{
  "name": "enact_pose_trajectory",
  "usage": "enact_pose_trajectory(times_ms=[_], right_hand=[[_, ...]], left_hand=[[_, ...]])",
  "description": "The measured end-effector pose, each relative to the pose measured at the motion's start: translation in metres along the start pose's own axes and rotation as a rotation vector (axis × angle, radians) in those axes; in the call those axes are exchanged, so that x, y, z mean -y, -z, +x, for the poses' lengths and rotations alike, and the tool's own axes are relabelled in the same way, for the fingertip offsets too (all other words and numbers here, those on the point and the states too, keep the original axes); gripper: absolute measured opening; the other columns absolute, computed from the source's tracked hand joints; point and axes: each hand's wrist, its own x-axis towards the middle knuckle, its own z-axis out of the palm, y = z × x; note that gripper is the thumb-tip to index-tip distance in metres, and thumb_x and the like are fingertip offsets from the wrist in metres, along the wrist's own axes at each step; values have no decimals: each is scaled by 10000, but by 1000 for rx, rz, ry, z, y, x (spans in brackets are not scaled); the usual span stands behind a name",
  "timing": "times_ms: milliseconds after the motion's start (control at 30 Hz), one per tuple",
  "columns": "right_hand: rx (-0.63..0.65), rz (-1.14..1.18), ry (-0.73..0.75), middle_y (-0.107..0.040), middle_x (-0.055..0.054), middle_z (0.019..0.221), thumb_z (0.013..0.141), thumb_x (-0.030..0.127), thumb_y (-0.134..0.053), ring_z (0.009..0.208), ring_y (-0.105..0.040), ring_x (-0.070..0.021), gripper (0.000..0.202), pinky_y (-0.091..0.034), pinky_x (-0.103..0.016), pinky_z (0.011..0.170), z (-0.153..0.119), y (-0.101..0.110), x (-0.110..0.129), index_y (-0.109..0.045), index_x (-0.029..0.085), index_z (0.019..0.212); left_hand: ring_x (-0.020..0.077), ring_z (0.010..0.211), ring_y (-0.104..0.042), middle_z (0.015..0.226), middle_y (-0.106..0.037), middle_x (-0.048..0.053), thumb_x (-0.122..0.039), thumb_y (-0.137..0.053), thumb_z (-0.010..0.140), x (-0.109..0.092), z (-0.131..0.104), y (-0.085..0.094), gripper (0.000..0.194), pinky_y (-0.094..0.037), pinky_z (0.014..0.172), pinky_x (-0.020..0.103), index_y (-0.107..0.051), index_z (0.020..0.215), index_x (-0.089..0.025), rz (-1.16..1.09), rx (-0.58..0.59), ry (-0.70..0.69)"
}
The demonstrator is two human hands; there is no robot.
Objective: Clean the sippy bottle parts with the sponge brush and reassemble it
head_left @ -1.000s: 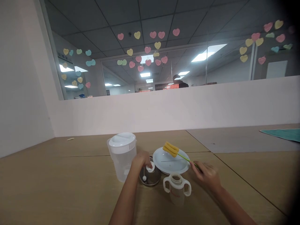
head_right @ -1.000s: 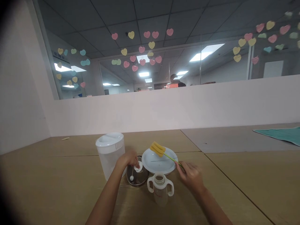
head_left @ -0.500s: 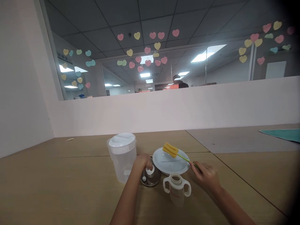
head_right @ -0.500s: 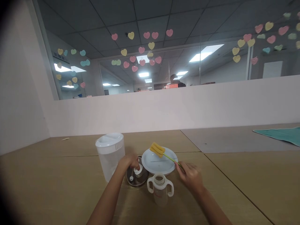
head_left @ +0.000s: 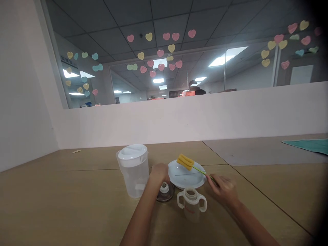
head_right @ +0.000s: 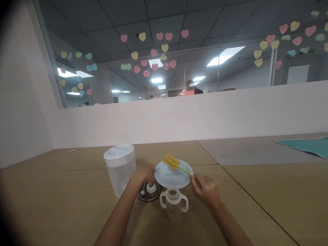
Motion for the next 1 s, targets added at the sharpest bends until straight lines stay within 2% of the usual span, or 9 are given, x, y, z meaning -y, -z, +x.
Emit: enact_pose_trajectory(times_ms=[67, 100, 200, 300, 400, 500, 600, 800, 1000], right_hand=[[0, -1, 2, -519, 35, 453, 823, 252, -555, 408, -435, -51, 218, -269, -224, 481, 1, 1, 0, -598, 158, 631], [0, -3, 2, -529, 33, 463, 821, 252, -558, 413, -443, -51, 212, -276, -222, 485, 1, 1, 0, -600, 156, 637], [4, -16, -10, -542, 31, 476, 818, 260, -567, 422, -463, -57, 206, -290, -220, 498, 0, 1, -2, -600, 155, 644], [4, -39, -25, -521, 37, 451, 822, 273, -562, 409, -451, -57, 222, -285, -222, 490, -2, 0, -5, -606, 159, 637], [3, -57, -40, -529, 34, 456, 826, 284, -551, 401, -446, -52, 234, -287, -220, 485, -4, 0, -7, -618, 158, 640], [-10, -75, -63, -532, 32, 451, 825, 284, -547, 395, -437, -44, 249, -283, -215, 476, -4, -1, -8, -625, 156, 626], [-51, -105, -119, -493, 41, 410, 822, 296, -552, 366, -395, -38, 267, -266, -210, 447, -1, 0, -8, -633, 154, 611], [-195, -30, -247, -515, 31, 434, 810, 243, -560, 371, -404, -35, 212, -302, -190, 436, 6, 8, -2, -640, 136, 646], [-184, 92, -130, -572, 25, 489, 772, 185, -593, 403, -457, -43, 117, -369, -198, 486, 9, 11, 3, -635, 164, 665]], left_hand=[[270, 913, -619, 1035, -658, 81, -330, -751, 505, -10, -16, 7, 598, -466, 716, 308, -610, 1079, -237, -44, -24, -134], [245, 883, -623, 1012, -663, 47, -362, -755, 498, -17, -23, 8, 633, -459, 679, 279, -590, 1102, -263, -83, 1, -254], [208, 833, -619, 954, -663, -6, -371, -747, 503, -38, -38, 4, 539, -415, 584, 237, -611, 1019, -292, -118, 82, -509], [229, 846, -605, 936, -653, 11, -352, -756, 495, -56, -36, -8, 554, -394, 581, 252, -585, 1015, -269, -59, 41, -546], [234, 837, -596, 923, -643, 18, -355, -756, 501, -62, -28, -17, 604, -382, 583, 257, -537, 1057, -267, -51, 27, -536], [212, 821, -588, 886, -628, -12, -350, -756, 506, -56, -22, -16, 570, -374, 583, 238, -543, 1030, -275, -126, 51, -593], [180, 831, -577, 904, -609, -33, -302, -774, 496, -41, -22, -4, 575, -390, 638, 222, -550, 1025, -275, -289, 17, -686], [171, 937, -548, 1018, -584, 14, -292, -773, 548, -7, -20, 17, 598, -414, 768, 235, -518, 1084, -214, -744, -235, -680], [175, 942, -519, 1035, -543, 34, -198, -793, 499, 2, -5, 13, 606, -421, 825, 277, -560, 1059, -198, -711, -575, -472]])
